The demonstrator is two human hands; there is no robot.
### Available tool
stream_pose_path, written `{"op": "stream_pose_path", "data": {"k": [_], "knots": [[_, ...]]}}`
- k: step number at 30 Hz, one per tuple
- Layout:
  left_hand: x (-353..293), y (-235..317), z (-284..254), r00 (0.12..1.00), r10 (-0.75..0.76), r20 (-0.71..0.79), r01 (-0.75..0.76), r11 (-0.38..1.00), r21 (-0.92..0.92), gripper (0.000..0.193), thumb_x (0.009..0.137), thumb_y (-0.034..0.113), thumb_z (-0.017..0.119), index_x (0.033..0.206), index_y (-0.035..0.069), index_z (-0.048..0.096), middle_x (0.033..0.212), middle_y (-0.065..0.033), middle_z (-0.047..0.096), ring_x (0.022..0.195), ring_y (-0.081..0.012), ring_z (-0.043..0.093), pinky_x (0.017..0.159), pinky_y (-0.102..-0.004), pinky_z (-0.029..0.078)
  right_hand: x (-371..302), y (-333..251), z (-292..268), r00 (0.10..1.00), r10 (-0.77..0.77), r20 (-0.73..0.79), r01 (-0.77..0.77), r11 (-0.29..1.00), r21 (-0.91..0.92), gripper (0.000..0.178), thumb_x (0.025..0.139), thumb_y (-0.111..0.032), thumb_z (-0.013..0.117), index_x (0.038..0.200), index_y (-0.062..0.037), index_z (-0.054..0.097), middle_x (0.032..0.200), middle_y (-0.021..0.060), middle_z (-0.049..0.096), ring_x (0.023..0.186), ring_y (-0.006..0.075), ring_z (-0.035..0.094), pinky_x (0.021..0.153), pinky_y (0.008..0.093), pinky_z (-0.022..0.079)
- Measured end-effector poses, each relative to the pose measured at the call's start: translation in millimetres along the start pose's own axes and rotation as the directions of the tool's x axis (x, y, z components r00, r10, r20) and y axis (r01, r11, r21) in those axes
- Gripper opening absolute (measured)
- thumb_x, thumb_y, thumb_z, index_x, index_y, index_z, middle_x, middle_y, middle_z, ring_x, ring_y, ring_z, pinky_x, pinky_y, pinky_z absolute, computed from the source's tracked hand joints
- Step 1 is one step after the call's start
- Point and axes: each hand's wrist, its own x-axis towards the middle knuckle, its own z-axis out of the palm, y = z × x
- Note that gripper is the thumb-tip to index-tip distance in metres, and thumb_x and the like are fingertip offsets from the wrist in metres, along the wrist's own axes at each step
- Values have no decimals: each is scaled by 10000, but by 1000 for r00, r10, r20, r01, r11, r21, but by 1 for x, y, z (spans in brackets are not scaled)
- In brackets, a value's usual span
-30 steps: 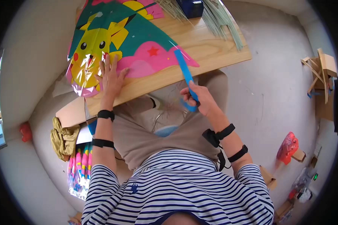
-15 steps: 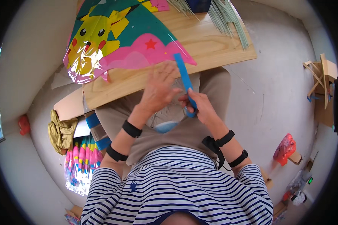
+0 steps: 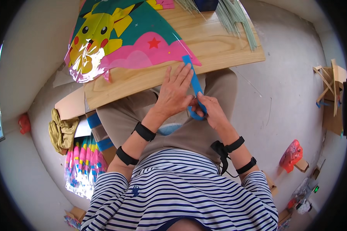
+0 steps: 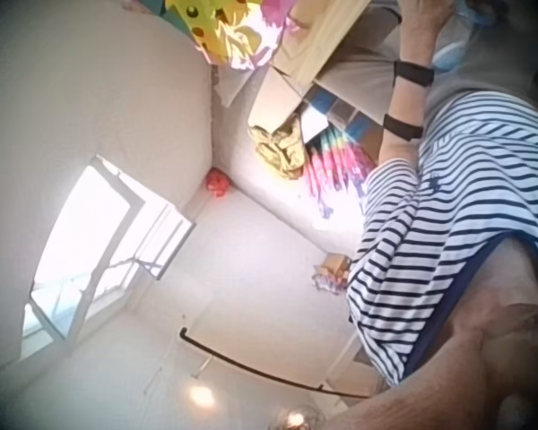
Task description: Apply blue tape to secure a thin bamboo frame and decorative tail streamers to a colorful plastic kite featuring a Pikachu graphic.
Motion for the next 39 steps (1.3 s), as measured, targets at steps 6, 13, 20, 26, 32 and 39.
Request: {"op": "stream_pose_path", "data": {"k": [6, 13, 20, 26, 32, 39], "knots": [[0, -2, 5, 1000, -4, -5, 4, 999, 34, 789, 696, 171, 676, 1419, -34, 439, 1519, -178, 389, 1444, -337, 315, 1185, -566, 163, -1, 0, -2, 1000, -6, 8, 6, 1000, -25, 479, 992, -402, 555, 900, 41, 710, 727, 68, 622, 568, 101, 471, 549, 240, 366], [2, -2, 8, 1000, -13, -18, 13, 1000, 19, 793, 696, 176, 677, 1421, -34, 435, 1520, -175, 389, 1441, -334, 320, 1190, -563, 145, -2, 0, -3, 1000, -16, 11, 16, 999, -40, 481, 994, -403, 547, 896, 40, 709, 728, 67, 621, 576, 102, 471, 554, 239, 367], [5, -1, 10, 999, -26, -28, 27, 999, 29, 791, 695, 191, 680, 1412, -41, 440, 1517, -176, 392, 1428, -333, 336, 1192, -552, 151, 1, 1, -5, 1000, 12, 14, -11, 999, -40, 470, 1016, -383, 518, 936, 38, 711, 737, 57, 626, 592, 105, 487, 567, 244, 378], [6, -1, 13, 999, -35, -37, 36, 999, 33, 793, 684, 194, 688, 1399, -52, 448, 1512, -181, 396, 1425, -338, 336, 1191, -549, 158, -1, -1, -4, 1000, 26, 14, -26, 999, -26, 468, 1013, -394, 524, 944, 30, 710, 739, 54, 626, 593, 102, 498, 567, 240, 381], [8, 3, 14, 998, -49, -50, 51, 998, 35, 772, 686, 190, 683, 1381, -63, 463, 1502, -186, 405, 1413, -349, 345, 1191, -548, 159, -1, 1, -5, 1000, 29, 4, -28, 999, -22, 452, 1013, -397, 529, 934, 16, 696, 751, 56, 629, 584, 101, 492, 570, 235, 388], [9, 6, 16, 995, -69, -70, 71, 997, 30, 765, 687, 193, 680, 1377, -63, 470, 1495, -185, 411, 1412, -359, 337, 1187, -562, 148, -1, 1, -6, 1000, 20, -2, -20, 1000, 0, 474, 998, -415, 545, 917, 23, 706, 723, 43, 607, 587, 99, 494, 554, 240, 371]]}}
